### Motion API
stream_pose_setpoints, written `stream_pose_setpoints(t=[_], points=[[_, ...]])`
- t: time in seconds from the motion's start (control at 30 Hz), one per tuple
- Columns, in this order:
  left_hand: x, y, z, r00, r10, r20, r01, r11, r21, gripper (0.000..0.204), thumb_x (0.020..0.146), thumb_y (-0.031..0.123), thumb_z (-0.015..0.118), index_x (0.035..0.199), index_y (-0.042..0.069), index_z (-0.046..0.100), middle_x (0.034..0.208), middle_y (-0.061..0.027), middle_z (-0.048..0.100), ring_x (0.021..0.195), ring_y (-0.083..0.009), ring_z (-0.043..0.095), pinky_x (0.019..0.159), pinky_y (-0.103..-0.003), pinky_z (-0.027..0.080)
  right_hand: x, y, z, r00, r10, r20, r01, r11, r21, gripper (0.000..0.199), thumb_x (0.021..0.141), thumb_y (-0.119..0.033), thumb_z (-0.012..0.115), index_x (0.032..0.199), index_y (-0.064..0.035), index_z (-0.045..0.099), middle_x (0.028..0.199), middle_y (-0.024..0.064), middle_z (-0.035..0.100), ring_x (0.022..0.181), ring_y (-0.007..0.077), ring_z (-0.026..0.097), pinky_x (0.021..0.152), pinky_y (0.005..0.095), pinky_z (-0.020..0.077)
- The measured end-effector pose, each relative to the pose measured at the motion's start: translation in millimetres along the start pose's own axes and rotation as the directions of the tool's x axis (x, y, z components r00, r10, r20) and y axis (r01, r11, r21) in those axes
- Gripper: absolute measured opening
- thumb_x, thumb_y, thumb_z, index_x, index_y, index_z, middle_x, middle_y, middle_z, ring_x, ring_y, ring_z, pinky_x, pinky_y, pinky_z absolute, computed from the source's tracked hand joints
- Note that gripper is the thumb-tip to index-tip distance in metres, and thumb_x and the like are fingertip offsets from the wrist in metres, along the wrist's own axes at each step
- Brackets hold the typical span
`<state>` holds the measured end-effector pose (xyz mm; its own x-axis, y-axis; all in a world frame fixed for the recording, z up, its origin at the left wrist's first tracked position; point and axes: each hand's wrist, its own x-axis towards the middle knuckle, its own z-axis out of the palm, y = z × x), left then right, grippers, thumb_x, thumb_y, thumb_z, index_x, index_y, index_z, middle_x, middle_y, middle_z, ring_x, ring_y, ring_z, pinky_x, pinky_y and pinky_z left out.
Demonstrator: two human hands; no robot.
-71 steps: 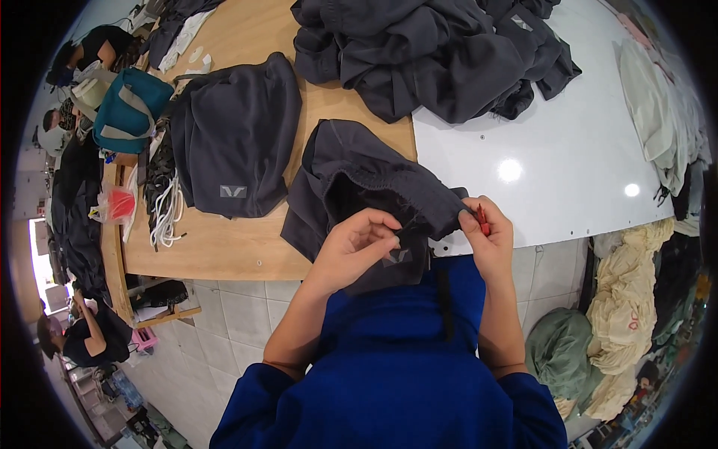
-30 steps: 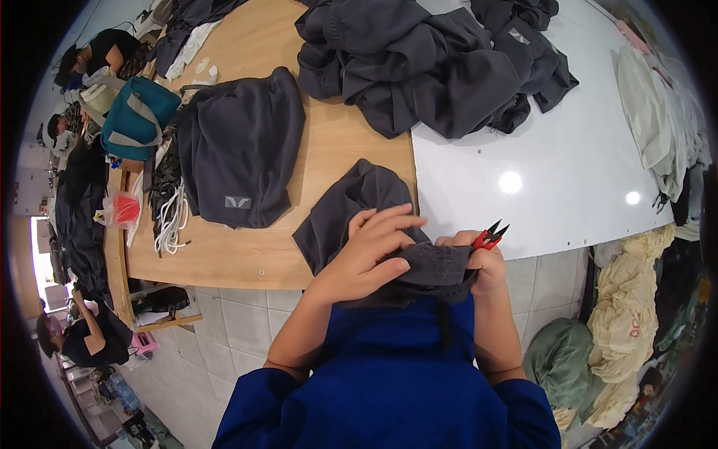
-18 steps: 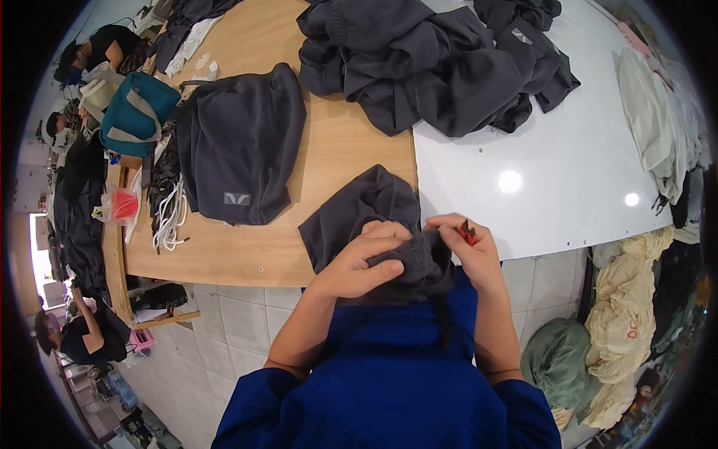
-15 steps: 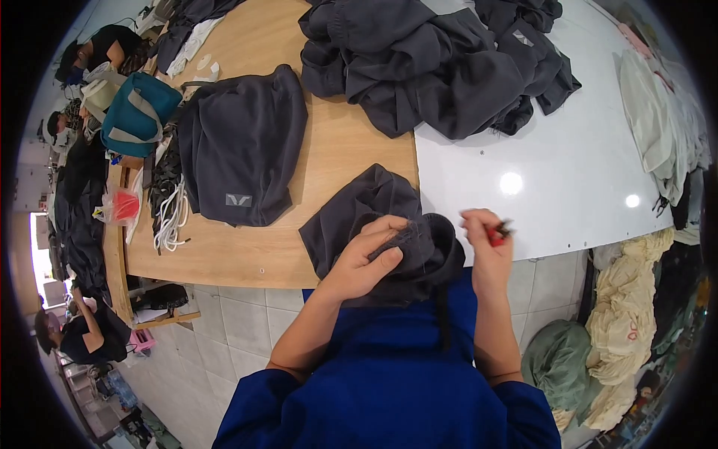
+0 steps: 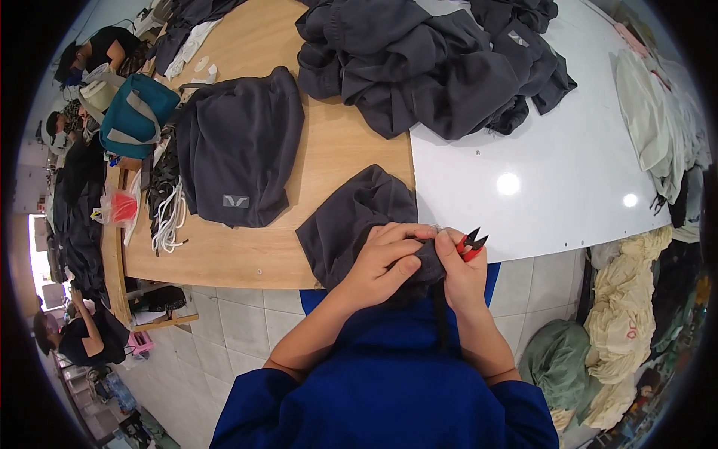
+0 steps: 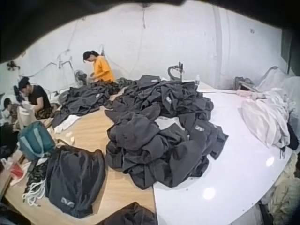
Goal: The recorder uses small clippers to trim loose threads from a pair of dark grey trousers.
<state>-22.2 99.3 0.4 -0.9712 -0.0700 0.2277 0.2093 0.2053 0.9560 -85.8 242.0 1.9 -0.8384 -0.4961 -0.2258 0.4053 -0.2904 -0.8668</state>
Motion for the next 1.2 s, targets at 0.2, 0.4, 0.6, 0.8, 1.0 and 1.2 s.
stream_pose_setpoints(t=[0.2,0.4,0.6,0.8,1.0,1.2], points=[[1,-1,-17,0.986,-0.04,0.162,0.043,0.999,-0.016,0.02,0.076,0.018,0.07,0.081,0.002,0.059,0.078,-0.004,0.056,0.078,-0.0196,0.052,0.078,-0.031,0.034,4,-12,-8,0.965,-0.261,0.019,0.239,0.854,-0.462,0.015,0.087,-0.007,0.061,0.074,-0.001,0.061,0.061,0.0008,0.054,0.056,0.0065,0.045,0.053,0.0205,0.0343],[-16,-11,-31,0.979,-0.172,0.106,0.198,0.925,-0.324,0.017,0.079,0.013,0.067,0.088,0.0,0.059,0.081,-0.0076,0.056,0.079,-0.0202,0.052,0.079,-0.029,0.039,34,-39,-31,0.926,0.2,-0.319,-0.1,0.948,0.304,0.031,0.096,-0.029,0.049,0.074,-0.0077,0.05,0.056,-0.0055,0.03,0.049,0.0062,0.028,0.048,0.0231,0.024],[-13,-8,-23,0.981,-0.171,0.091,0.179,0.979,-0.096,0.028,0.079,0.019,0.068,0.097,0.0,0.058,0.087,-0.0073,0.055,0.085,-0.0208,0.051,0.085,-0.031,0.035,-1,-27,-10,0.983,0.142,0.113,-0.107,0.957,-0.269,0.015,0.085,-0.004,0.06,0.1,-0.0023,0.064,0.061,-0.0059,0.043,0.055,0.0018,0.037,0.049,0.0184,0.0271],[-7,0,-22,0.988,-0.118,0.097,0.087,0.956,0.279,0.029,0.073,0.024,0.074,0.086,0.004,0.058,0.076,-0.0049,0.052,0.077,-0.0213,0.05,0.081,-0.032,0.034,0,-1,13,0.986,-0.148,0.08,0.168,0.852,-0.495,0.003,0.084,-0.002,0.063,0.086,-0.0037,0.062,0.062,-0.0087,0.042,0.056,0.0,0.035,0.051,0.0162,0.0263],[-10,1,-25,0.982,-0.186,-0.018,0.187,0.974,0.131,0.032,0.067,0.025,0.079,0.078,0.005,0.057,0.073,-0.0037,0.053,0.075,-0.0197,0.05,0.079,-0.032,0.035,6,-3,-1,0.998,0.04,-0.05,-0.047,0.989,-0.142,0.013,0.093,-0.017,0.054,0.092,-0.0043,0.054,0.066,-0.0055,0.043,0.058,0.0036,0.037,0.053,0.0192,0.0281],[-10,-3,-20,0.974,-0.222,-0.051,0.221,0.975,-0.032,0.026,0.072,0.023,0.076,0.081,0.006,0.058,0.076,-0.003,0.056,0.079,-0.0192,0.052,0.08,-0.031,0.035,4,-7,2,0.995,0.095,0.02,-0.09,0.981,-0.175,0.01,0.091,-0.013,0.057,0.093,-0.0033,0.055,0.071,-0.0052,0.045,0.064,0.0033,0.039,0.058,0.018,0.0327]])
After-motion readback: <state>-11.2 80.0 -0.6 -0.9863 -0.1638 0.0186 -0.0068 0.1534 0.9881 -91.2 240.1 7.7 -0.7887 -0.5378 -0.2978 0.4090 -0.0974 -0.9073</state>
